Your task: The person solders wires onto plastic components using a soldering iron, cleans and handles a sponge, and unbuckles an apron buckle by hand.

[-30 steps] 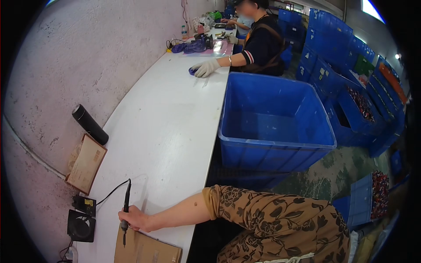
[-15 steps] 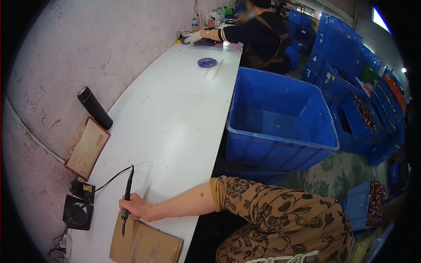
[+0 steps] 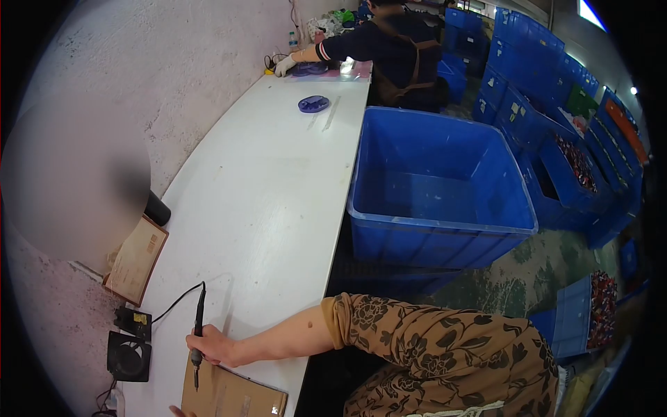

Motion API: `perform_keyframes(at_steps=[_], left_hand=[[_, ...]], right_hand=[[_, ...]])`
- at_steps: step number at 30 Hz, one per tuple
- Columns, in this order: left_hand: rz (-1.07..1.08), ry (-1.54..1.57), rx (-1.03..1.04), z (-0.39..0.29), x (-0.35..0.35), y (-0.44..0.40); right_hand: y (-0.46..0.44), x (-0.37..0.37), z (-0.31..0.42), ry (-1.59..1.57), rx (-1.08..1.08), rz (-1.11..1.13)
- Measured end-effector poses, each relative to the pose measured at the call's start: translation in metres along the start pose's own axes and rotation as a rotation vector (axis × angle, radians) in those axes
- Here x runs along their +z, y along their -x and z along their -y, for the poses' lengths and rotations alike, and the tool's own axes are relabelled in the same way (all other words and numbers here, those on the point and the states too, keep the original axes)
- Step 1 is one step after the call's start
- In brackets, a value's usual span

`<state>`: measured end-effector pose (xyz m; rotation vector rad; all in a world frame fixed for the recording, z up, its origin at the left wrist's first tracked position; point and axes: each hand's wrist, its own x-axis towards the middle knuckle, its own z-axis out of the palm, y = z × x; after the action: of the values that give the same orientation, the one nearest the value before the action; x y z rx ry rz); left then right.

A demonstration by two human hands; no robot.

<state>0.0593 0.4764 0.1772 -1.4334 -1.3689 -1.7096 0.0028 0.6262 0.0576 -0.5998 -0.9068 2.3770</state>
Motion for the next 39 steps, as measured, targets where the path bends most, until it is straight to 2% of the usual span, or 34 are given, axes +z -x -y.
perform_keyframes(at_steps=[2, 5, 6, 9, 15, 17, 18, 19, 20, 21, 23, 25, 32, 38, 39], left_hand=[[0.369, -0.089, -0.116, -0.002, -0.025, 0.01], [0.503, 0.124, 0.053, -0.002, -0.018, 0.014], [0.599, 0.032, 0.034, -0.009, -0.022, 0.015], [0.581, 0.123, -0.183, -0.008, -0.014, 0.034], [0.325, 1.073, -1.114, -0.018, 0.005, 0.044], [0.371, 1.457, -1.403, -0.017, 0.019, 0.03], [0.264, 1.577, -1.437, -0.013, 0.028, 0.033], [0.136, 1.679, -1.461, -0.005, 0.037, 0.041], [0.103, 1.722, -1.457, 0.0, 0.044, 0.047], [0.077, 1.755, -1.449, 0.01, 0.049, 0.048], [-0.116, 1.846, -1.529, 0.017, 0.06, 0.052], [-0.14, 1.792, -1.57, 0.018, 0.059, 0.054], [0.032, 1.553, -1.458, 0.021, 0.06, 0.056], [0.262, 1.177, -1.308, 0.015, 0.064, 0.06], [0.244, 1.169, -1.302, 0.015, 0.064, 0.062]], right_hand=[[0.001, 0.001, 0.001, -0.021, 0.015, 0.001], [0.002, -0.002, 0.004, -0.037, 0.017, -0.003], [0.001, -0.002, 0.003, -0.04, 0.017, -0.002], [0.003, 0.001, 0.007, -0.027, 0.02, -0.028], [-0.002, 0.0, 0.001, -0.012, 0.015, -0.024], [-0.006, 0.001, 0.0, 0.068, -0.042, -0.086], [-0.008, -0.003, -0.003, 0.128, -0.053, -0.076], [-0.008, -0.003, -0.004, 0.314, -0.131, -0.116], [-0.007, -0.005, -0.005, 0.319, -0.175, -0.084], [-0.007, -0.004, -0.003, 0.221, -0.121, -0.071], [-0.007, -0.002, 0.004, 0.023, -0.014, -0.062], [-0.006, 0.0, 0.007, -0.022, 0.043, -0.041], [-0.003, -0.002, 0.009, -0.068, 0.047, 0.011], [-0.003, -0.004, 0.009, -0.051, 0.079, 0.009], [-0.003, -0.003, 0.01, -0.041, 0.082, 0.006]])
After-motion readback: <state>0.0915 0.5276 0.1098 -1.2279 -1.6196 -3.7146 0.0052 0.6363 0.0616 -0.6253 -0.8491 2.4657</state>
